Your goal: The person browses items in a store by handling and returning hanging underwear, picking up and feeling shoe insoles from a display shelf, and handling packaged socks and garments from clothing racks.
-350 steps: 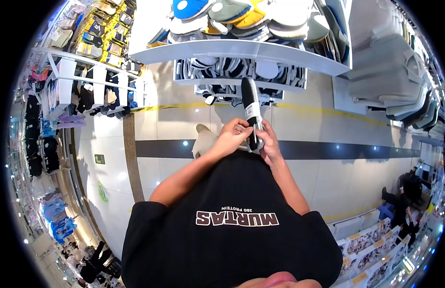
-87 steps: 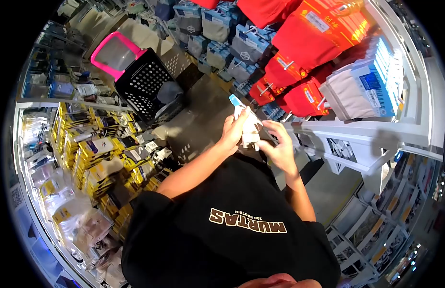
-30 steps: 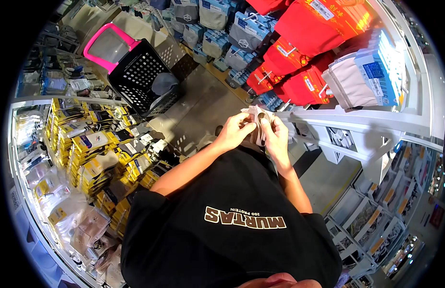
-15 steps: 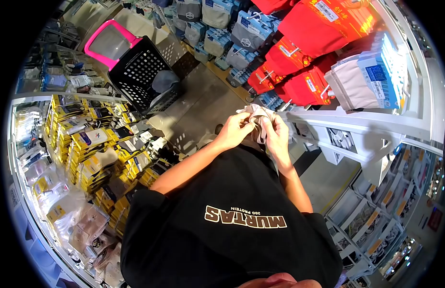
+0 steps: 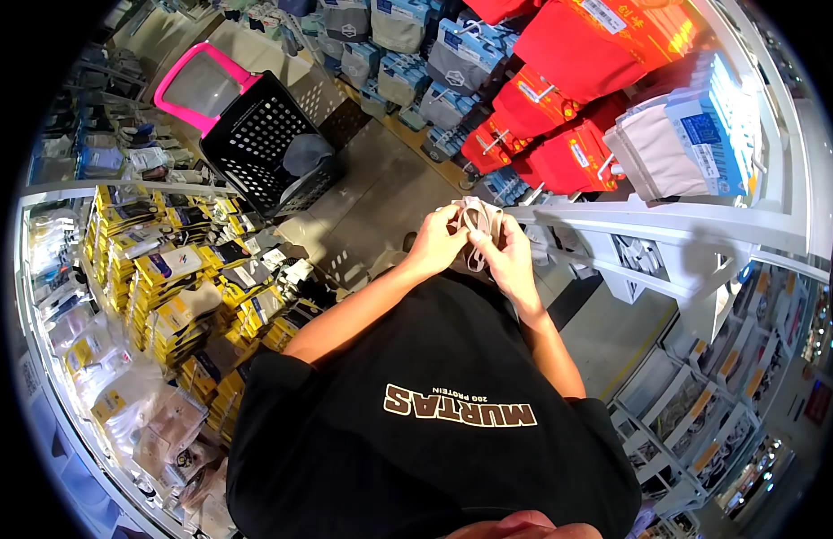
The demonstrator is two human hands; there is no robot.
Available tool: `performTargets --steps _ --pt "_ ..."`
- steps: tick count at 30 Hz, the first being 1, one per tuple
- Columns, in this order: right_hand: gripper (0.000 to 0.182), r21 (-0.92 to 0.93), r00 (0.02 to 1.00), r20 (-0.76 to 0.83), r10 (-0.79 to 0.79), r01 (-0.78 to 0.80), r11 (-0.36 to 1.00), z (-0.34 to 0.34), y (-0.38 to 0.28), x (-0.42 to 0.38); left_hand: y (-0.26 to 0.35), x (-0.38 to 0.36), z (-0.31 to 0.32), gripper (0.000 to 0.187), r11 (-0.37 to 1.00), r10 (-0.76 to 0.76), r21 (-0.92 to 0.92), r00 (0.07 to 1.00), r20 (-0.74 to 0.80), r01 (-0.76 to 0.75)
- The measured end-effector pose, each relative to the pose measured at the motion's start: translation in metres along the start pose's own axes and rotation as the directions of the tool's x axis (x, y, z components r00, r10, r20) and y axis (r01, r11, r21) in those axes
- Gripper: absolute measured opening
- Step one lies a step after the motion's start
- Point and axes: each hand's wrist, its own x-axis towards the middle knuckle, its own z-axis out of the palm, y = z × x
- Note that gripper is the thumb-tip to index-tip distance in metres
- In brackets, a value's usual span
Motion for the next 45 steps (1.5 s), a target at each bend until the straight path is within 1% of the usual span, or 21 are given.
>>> performTargets --steps 2,5,7,9,10,13,19,21,22,25,26,29,30,34,35,37,40,41,43,44,45 --pt "0.047 0.004 0.999 0.028 -0.025 0.025 1.0 0.004 -0.006 -0.003 -0.005 0.002 0.001 0.016 0.999 0.046 -0.024 0.997 -0.067 -0.048" --pt "0.044 -0.126 0.999 0.041 0.016 -0.01 0.992 -0.002 0.005 -0.001 -0.026 0.008 -0.006 0.014 0.999 0.036 0.025 0.999 -0.007 -0.036" --pt "0.033 -0.265 0.997 -0.046 -0.063 0.049 0.963 -0.006 0.014 0.004 -0.017 0.005 -0.005 0.015 0.996 -0.018 -0.086 1.0 -0.003 0.018" --pt "0.031 -0.172 0.987 -0.128 -0.101 0.079 0.982 -0.007 0.016 0.009 -0.02 0.005 -0.003 0.016 0.969 -0.055 -0.242 0.998 -0.017 0.049" --pt "0.03 -0.158 0.99 -0.133 -0.046 0.025 0.987 -0.009 0.012 0.01 -0.021 0.006 -0.002 0.018 0.977 0.005 -0.214 0.999 -0.039 -0.014" --pt "0.029 -0.148 0.991 -0.128 -0.028 0.009 0.989 -0.01 0.005 0.013 -0.008 0.002 -0.007 0.018 0.966 -0.117 -0.232 0.993 0.004 0.115" --pt "0.021 -0.072 0.99 -0.13 -0.046 0.037 0.997 -0.004 -0.002 0.015 -0.011 0.004 -0.011 0.02 0.956 -0.082 -0.278 0.996 0.043 0.091" --pt "0.017 -0.048 0.984 -0.167 -0.062 0.055 0.997 -0.005 0.004 0.016 -0.001 0.002 -0.008 0.024 0.913 -0.137 -0.385 0.99 0.024 0.136" --pt "0.019 -0.191 0.982 -0.138 -0.127 0.099 0.976 -0.007 0.002 0.014 0.0 0.003 -0.012 0.036 0.803 -0.223 -0.524 0.958 0.179 0.285" --pt "0.02 -0.553 0.96 0.067 -0.271 0.262 0.791 -0.007 -0.014 0.007 0.003 0.009 -0.014 0.04 0.6 -0.208 -0.67 0.894 0.396 0.437" --pt "0.023 -0.629 0.896 0.173 -0.41 0.421 0.654 -0.004 -0.014 0.008 0.005 0.011 -0.013 0.037 0.622 -0.277 -0.631 0.884 0.376 0.463" --pt "0.028 -0.648 0.918 0.331 -0.217 0.389 0.655 -0.003 -0.027 0.003 0.009 0.015 -0.01 0.023 0.714 -0.345 -0.542 0.897 0.278 0.443" --pt "0.029 -0.586 0.88 0.339 -0.333 0.474 0.657 -0.005 -0.024 0.005 0.006 0.019 -0.014 0.02 0.748 -0.355 -0.51 0.905 0.234 0.425" --pt "0.025 -0.371 0.9 -0.139 -0.413 0.339 0.864 -0.025 0.012 0.011 0.005 0.022 -0.011 0.023 0.749 -0.195 -0.62 0.972 0.131 0.234" --pt "0.026 -0.142 0.926 -0.299 -0.23 0.195 0.97 -0.03 0.027 0.015 0.015 0.02 -0.008 0.025 0.751 -0.169 -0.627 0.978 0.122 0.208" --pt "0.031 0.035 0.913 -0.393 -0.113 0.137 0.99 -0.045 0.033 0.019 0.043 0.012 -0.001 0.029 0.75 -0.118 -0.643 0.988 0.101 0.155" --pt "0.049 0.302 0.948 -0.265 0.175 -0.09 0.949 -0.06 0.037 0.016 0.056 0.006 0.002 0.034 0.724 -0.006 -0.657 0.955 0.298 0.21" --pt "0.05 0.514 0.99 -0.073 0.123 -0.068 0.855 -0.067 0.049 0.017 0.061 0.003 0.002 0.034 0.709 0.016 -0.663 0.934 0.356 0.241" --pt "0.047 0.659 0.986 0.078 0.149 -0.163 0.734 -0.064 0.019 0.008 0.063 -0.001 0.002 0.029 0.72 -0.002 -0.626 0.902 0.431 0.3" --pt "0.033 0.649 0.998 0.038 0.052 -0.064 0.758 -0.054 -0.018 0.003 0.058 -0.001 0.003 0.028 0.735 -0.02 -0.603 0.899 0.437 0.309" --pt "0.032 0.604 1.0 -0.006 -0.005 0.008 0.797 -0.052 -0.037 0.002 0.054 -0.001 0.003 0.028 0.751 -0.038 -0.579 0.896 0.443 0.318"
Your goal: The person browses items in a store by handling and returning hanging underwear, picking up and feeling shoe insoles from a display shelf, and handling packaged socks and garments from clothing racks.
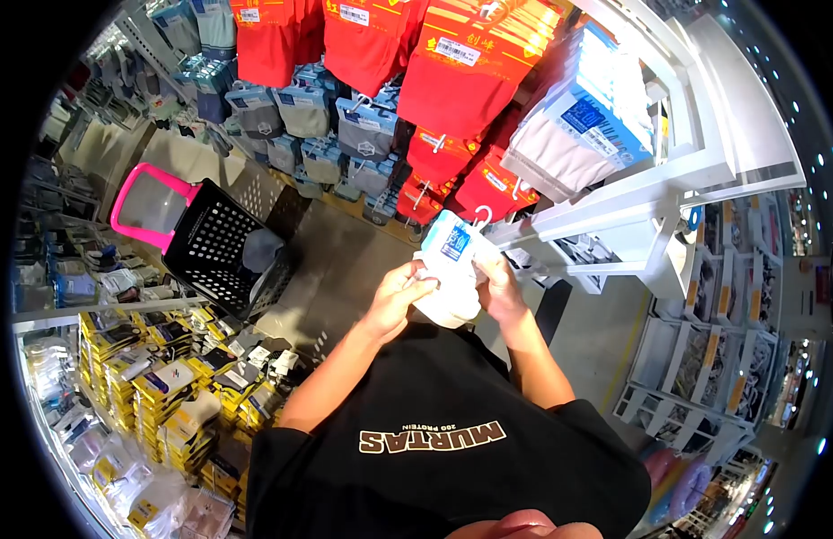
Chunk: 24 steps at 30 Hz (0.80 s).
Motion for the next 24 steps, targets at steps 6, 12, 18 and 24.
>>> performTargets --steps 6,12,18,24 --pt "0.028 -0.256 0.845 -0.039 -0.534 0.508 0.822 -0.005 -0.067 -0.003 -0.018 -0.002 -0.03 0.02 0.966 0.104 0.253 0.98 -0.171 -0.059" --pt "0.033 -0.45 0.521 -0.061 -0.851 0.747 0.49 0.025 -0.16 0.01 -0.02 -0.007 -0.037 0.019 0.943 0.067 0.33 0.946 -0.317 0.044" --pt "0.034 -0.662 0.482 -0.133 -0.866 0.608 0.439 0.029 -0.176 0.04 -0.023 -0.005 -0.032 0.021 0.944 0.053 0.327 0.954 -0.294 0.048" --pt "0.023 -0.666 0.517 -0.166 -0.84 0.569 0.482 0.02 -0.136 0.047 -0.028 -0.009 -0.041 0.022 0.944 0.063 0.326 0.941 -0.334 0.053"
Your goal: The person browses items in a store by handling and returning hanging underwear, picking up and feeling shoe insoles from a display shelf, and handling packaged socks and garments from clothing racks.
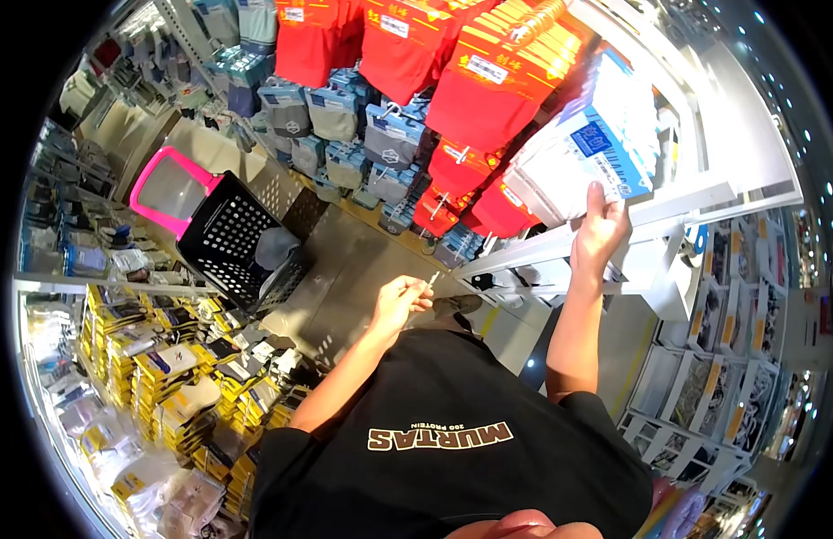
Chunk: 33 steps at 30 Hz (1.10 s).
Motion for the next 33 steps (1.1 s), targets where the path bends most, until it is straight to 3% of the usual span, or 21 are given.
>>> performTargets --steps 3,4,6,9,10,12,13,16,20,24,27,30,33 --pt "0.017 -0.107 0.999 0.033 0.023 -0.019 0.994 -0.007 0.022 -0.024 -0.002 0.0 -0.005 0.021 1.0 -0.008 0.007 1.0 -0.022 0.008" --pt "0.017 -0.144 0.989 0.07 0.127 -0.116 0.983 -0.013 0.033 -0.031 -0.002 0.001 -0.007 0.02 1.0 -0.01 0.013 1.0 -0.025 0.01" --pt "0.02 0.019 0.952 0.069 0.298 -0.3 0.954 -0.014 0.04 -0.05 -0.002 0.002 -0.008 0.019 0.999 -0.024 0.021 0.999 -0.034 0.024" --pt "0.024 -0.025 0.956 0.113 0.271 -0.269 0.963 -0.019 0.059 -0.069 -0.006 0.003 -0.011 0.019 0.998 -0.042 0.034 0.999 -0.031 0.043" --pt "0.035 -0.096 0.937 0.14 0.319 -0.308 0.947 -0.026 0.076 -0.075 -0.007 0.003 -0.012 0.019 0.999 -0.046 0.029 0.999 -0.026 0.046" --pt "0.051 -0.274 0.956 0.132 0.264 -0.22 0.936 -0.031 0.101 -0.089 -0.008 0.003 -0.012 0.019 0.998 -0.051 0.023 0.999 -0.011 0.051" --pt "0.068 -0.276 0.937 0.116 0.329 -0.288 0.917 -0.033 0.112 -0.092 -0.008 0.003 -0.012 0.019 0.998 -0.053 0.024 0.999 -0.009 0.053" --pt "0.077 -0.357 0.944 0.071 0.321 -0.277 0.892 -0.031 0.128 -0.095 -0.008 0.003 -0.013 0.019 0.998 -0.053 0.033 0.999 -0.004 0.053" --pt "0.086 -0.302 0.951 -0.011 0.31 -0.299 0.905 -0.026 0.153 -0.082 -0.009 0.003 -0.016 0.02 0.998 -0.047 0.045 0.999 -0.011 0.047" --pt "0.068 -0.122 0.958 -0.012 0.285 -0.285 0.951 -0.017 0.17 -0.073 -0.007 0.002 -0.018 0.019 0.998 -0.042 0.042 0.998 -0.046 0.044" --pt "0.053 -0.265 0.911 0.061 0.408 -0.38 0.886 -0.025 0.166 -0.067 -0.009 0.001 -0.019 0.018 1.0 -0.024 0.018 0.998 -0.05 0.025" --pt "0.035 -0.064 0.92 0.074 0.385 -0.381 0.922 -0.02 0.167 -0.072 -0.009 0.002 -0.018 0.018 0.999 -0.039 0.026 0.997 -0.06 0.041" --pt "0.035 0.018 0.906 0.101 0.411 -0.415 0.91 -0.025 0.172 -0.07 -0.011 0.004 -0.017 0.019 0.999 -0.04 0.03 0.998 -0.051 0.042"
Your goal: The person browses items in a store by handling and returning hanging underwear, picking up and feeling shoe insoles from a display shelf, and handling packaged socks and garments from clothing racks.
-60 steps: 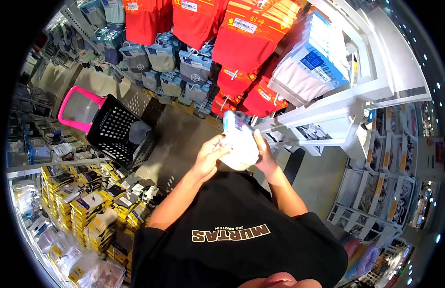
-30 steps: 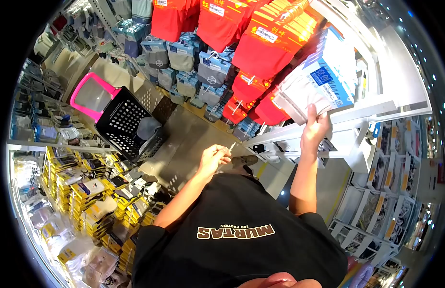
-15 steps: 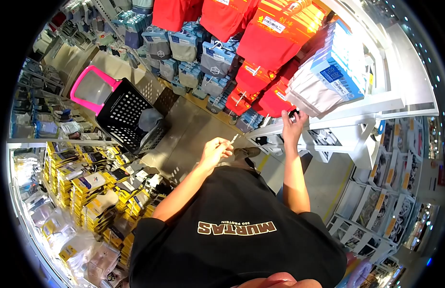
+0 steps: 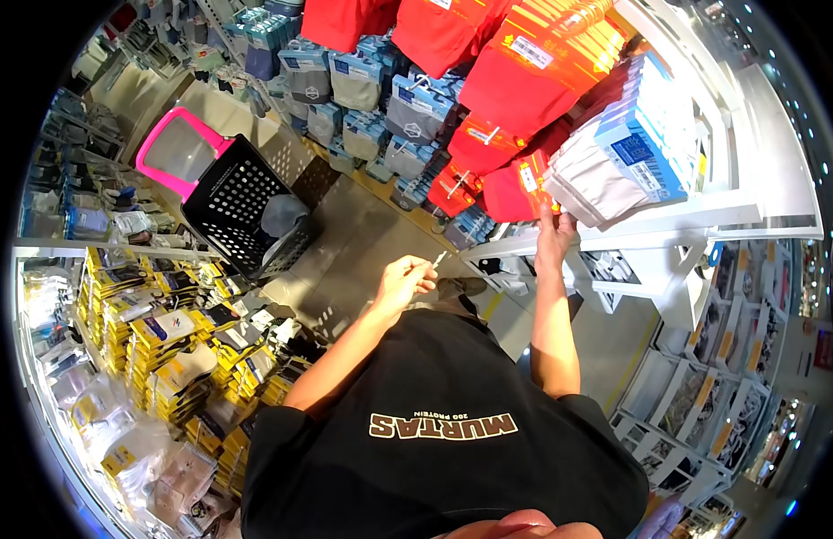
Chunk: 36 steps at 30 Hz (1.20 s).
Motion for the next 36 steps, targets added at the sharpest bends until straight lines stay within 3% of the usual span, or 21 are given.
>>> performTargets --steps 3,4,7,9,12,16,19,20,21,23,26,28,31,32,33,36 --pt "0.034 0.102 0.997 -0.032 -0.07 0.073 0.992 0.002 -0.021 -0.017 0.002 0.001 0.003 0.02 1.0 -0.003 0.009 1.0 0.02 0.003" --pt "0.035 0.043 0.999 -0.032 -0.022 0.023 0.999 0.0 -0.033 -0.025 0.002 0.002 0.004 0.02 1.0 0.004 0.015 1.0 0.03 -0.004" --pt "0.034 0.177 0.999 -0.022 0.033 -0.029 0.984 -0.002 -0.056 -0.045 0.003 0.003 0.008 0.023 0.997 0.026 0.065 0.997 0.068 -0.031" --pt "0.035 0.212 0.992 -0.006 0.127 -0.123 0.969 -0.006 -0.06 -0.056 0.005 0.003 0.014 0.032 0.989 0.04 0.137 0.993 0.108 -0.055" --pt "0.038 0.271 0.973 0.089 0.215 -0.231 0.934 -0.009 -0.06 -0.069 -0.002 0.007 0.024 0.063 0.918 0.275 0.238 0.943 0.188 -0.316" --pt "0.036 0.344 0.948 0.196 0.25 -0.305 0.888 0.0 -0.068 -0.09 0.024 -0.005 0.041 0.082 0.821 0.286 0.413 0.91 0.299 -0.394" --pt "0.033 0.29 0.926 0.237 0.294 -0.356 0.888 0.01 -0.064 -0.107 0.027 -0.004 0.045 0.068 0.818 0.321 0.364 0.878 0.355 -0.446" --pt "0.031 0.263 0.916 0.198 0.349 -0.393 0.881 0.011 -0.054 -0.11 0.024 0.003 0.04 0.051 0.874 0.218 0.296 0.856 0.469 -0.385" --pt "0.032 0.208 0.908 0.181 0.377 -0.41 0.888 0.014 -0.046 -0.113 0.023 0.002 0.04 0.034 0.859 0.234 0.336 0.879 0.416 -0.387" --pt "0.035 0.206 0.856 0.259 0.448 -0.502 0.84 0.016 -0.032 -0.114 0.021 -0.003 0.041 0.032 0.968 0.093 0.183 0.919 0.383 -0.174" --pt "0.038 0.125 0.833 0.273 0.482 -0.527 0.841 0.017 -0.012 -0.114 0.014 -0.006 0.043 0.027 0.964 0.249 0.005 0.914 0.32 -0.265" --pt "0.039 0.109 0.813 0.233 0.533 -0.567 0.817 0.023 -0.009 -0.117 0.01 -0.005 0.041 0.027 0.973 0.231 -0.068 0.946 0.227 -0.221" --pt "0.041 -0.079 0.893 0.298 0.338 -0.33 0.941 0.021 0.008 -0.123 0.019 -0.007 0.042 0.032 0.954 0.094 -0.293 0.991 0.095 -0.063" --pt "0.044 -0.255 0.929 0.243 0.278 -0.216 0.943 0.02 0.011 -0.122 0.014 -0.003 0.038 0.033 0.957 0.11 -0.275 0.993 0.046 -0.093" --pt "0.043 -0.199 0.929 0.227 0.292 -0.249 0.948 0.029 -0.003 -0.124 0.01 0.001 0.035 0.033 0.958 0.128 -0.257 0.992 -0.003 -0.125" --pt "0.043 -0.223 0.818 0.495 0.291 -0.204 0.953 0.032 -0.022 -0.137 0.016 -0.003 0.04 0.032 0.921 0.075 -0.373 0.991 -0.114 -0.113"
